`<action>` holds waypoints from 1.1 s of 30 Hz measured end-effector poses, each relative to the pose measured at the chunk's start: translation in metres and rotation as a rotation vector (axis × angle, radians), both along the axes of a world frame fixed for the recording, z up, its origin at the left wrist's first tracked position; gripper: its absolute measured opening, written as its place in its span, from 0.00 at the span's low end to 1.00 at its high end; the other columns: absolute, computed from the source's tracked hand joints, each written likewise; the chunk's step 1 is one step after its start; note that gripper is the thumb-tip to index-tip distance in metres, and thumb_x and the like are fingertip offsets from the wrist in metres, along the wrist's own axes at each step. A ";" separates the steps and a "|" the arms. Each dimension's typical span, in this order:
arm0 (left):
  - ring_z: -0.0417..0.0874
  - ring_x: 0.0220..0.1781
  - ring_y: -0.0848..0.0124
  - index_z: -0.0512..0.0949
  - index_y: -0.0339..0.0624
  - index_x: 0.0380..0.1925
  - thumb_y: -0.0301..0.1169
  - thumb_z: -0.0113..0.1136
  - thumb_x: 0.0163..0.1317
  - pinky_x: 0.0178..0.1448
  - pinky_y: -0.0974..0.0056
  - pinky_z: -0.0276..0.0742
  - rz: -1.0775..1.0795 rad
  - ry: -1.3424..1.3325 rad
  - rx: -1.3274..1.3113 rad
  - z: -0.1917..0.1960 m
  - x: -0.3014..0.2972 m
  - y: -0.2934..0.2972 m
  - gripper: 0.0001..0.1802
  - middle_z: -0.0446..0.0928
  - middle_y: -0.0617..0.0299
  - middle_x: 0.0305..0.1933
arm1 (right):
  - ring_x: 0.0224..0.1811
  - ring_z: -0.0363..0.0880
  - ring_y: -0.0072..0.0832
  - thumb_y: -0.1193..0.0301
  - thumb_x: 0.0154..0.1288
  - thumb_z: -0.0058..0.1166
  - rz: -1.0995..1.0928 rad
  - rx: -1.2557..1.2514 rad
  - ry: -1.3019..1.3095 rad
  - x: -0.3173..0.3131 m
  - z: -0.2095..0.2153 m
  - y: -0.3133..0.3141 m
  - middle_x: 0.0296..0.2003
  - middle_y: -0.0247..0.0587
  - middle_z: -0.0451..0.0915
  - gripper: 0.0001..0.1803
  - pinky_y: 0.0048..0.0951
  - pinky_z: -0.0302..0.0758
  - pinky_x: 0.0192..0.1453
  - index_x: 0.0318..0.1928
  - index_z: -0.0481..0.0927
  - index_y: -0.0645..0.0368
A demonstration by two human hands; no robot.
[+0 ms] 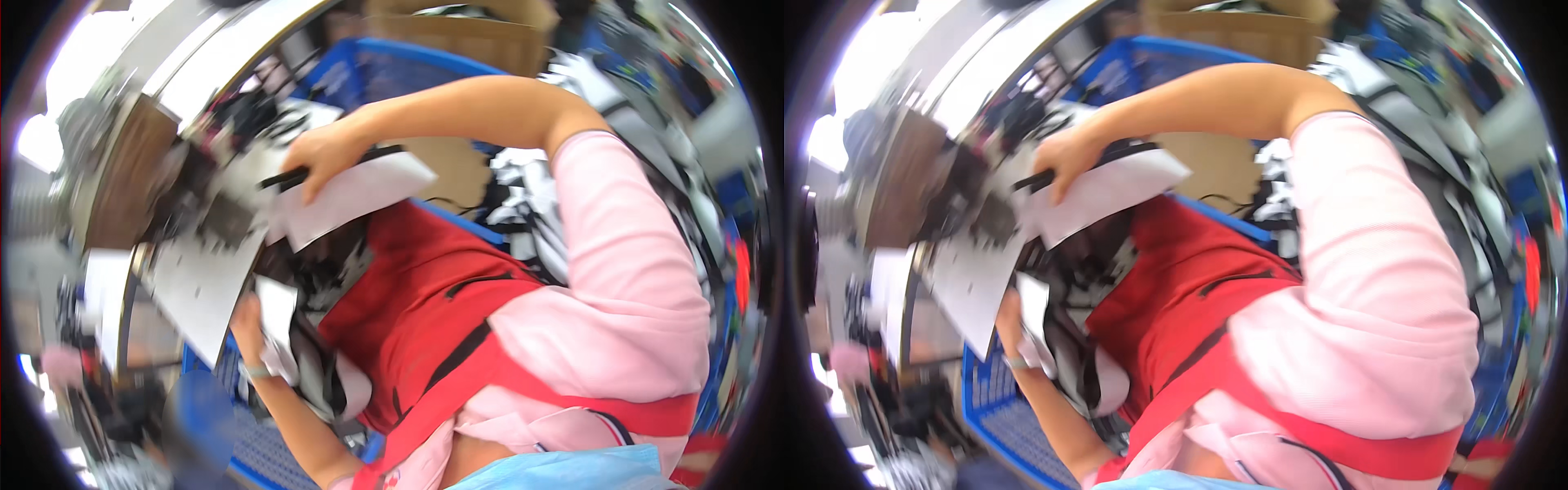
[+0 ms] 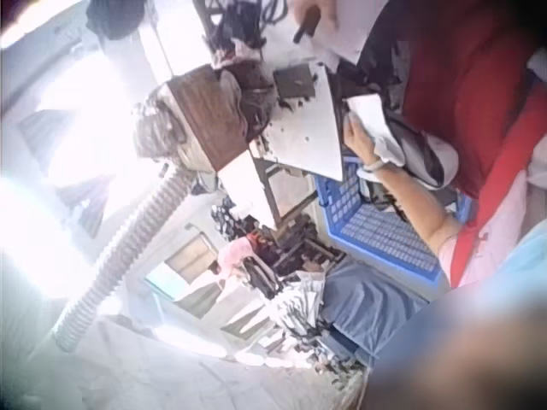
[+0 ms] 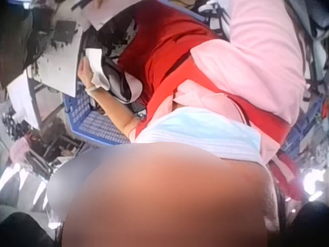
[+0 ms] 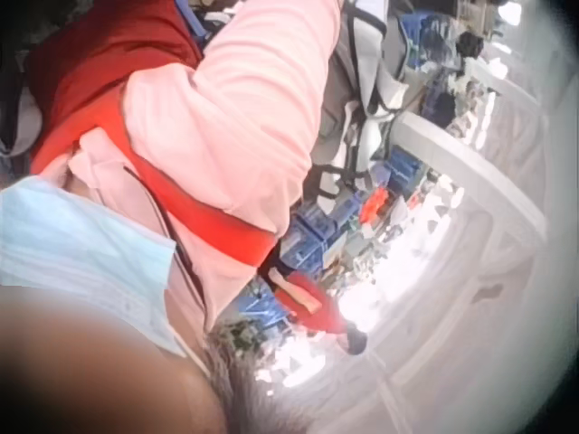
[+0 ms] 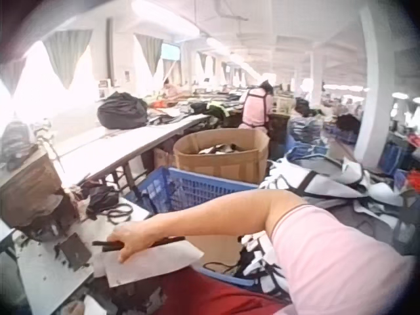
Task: Assemble and sew various components of a backpack using an industrial sewing machine.
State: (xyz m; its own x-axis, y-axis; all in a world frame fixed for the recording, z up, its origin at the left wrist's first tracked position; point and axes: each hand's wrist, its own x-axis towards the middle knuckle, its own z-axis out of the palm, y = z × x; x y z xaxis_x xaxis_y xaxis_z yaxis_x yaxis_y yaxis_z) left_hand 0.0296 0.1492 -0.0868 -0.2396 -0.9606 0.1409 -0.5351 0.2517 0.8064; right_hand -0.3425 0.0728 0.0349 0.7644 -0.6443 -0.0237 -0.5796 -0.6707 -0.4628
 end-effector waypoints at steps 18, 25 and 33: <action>0.73 0.25 0.82 0.82 0.35 0.30 0.40 0.58 0.65 0.28 0.73 0.67 -0.178 0.225 0.765 -0.157 -0.055 0.040 0.17 0.77 0.69 0.24 | 0.34 0.79 0.21 0.66 0.63 0.59 -1.605 -0.507 -0.680 -0.387 0.197 0.501 0.35 0.35 0.81 0.16 0.23 0.76 0.38 0.47 0.77 0.63; 0.64 0.26 0.80 0.78 0.30 0.28 0.35 0.55 0.66 0.29 0.67 0.64 -0.324 -0.059 0.274 -0.115 -0.080 0.022 0.16 0.71 0.67 0.20 | 0.19 0.72 0.22 0.67 0.57 0.59 -1.923 -0.041 0.345 -0.451 0.141 0.534 0.24 0.31 0.76 0.16 0.27 0.71 0.23 0.46 0.78 0.56; 0.82 0.42 0.53 0.81 0.37 0.37 0.36 0.54 0.59 0.48 0.57 0.75 -0.404 -0.308 -0.009 -0.027 -0.147 0.008 0.14 0.81 0.46 0.38 | 0.39 0.79 0.31 0.66 0.61 0.58 -0.594 -0.537 0.441 -0.160 0.151 0.225 0.35 0.43 0.81 0.16 0.31 0.74 0.42 0.46 0.79 0.61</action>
State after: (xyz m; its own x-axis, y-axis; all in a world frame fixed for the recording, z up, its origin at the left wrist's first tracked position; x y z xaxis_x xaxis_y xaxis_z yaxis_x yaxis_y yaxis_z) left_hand -0.1177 0.1575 -0.1140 -0.6237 -0.7816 0.0127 -0.6062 0.4938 0.6235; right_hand -0.5024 0.2982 0.1860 0.2968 -0.9375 0.1818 -0.9484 -0.2672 0.1705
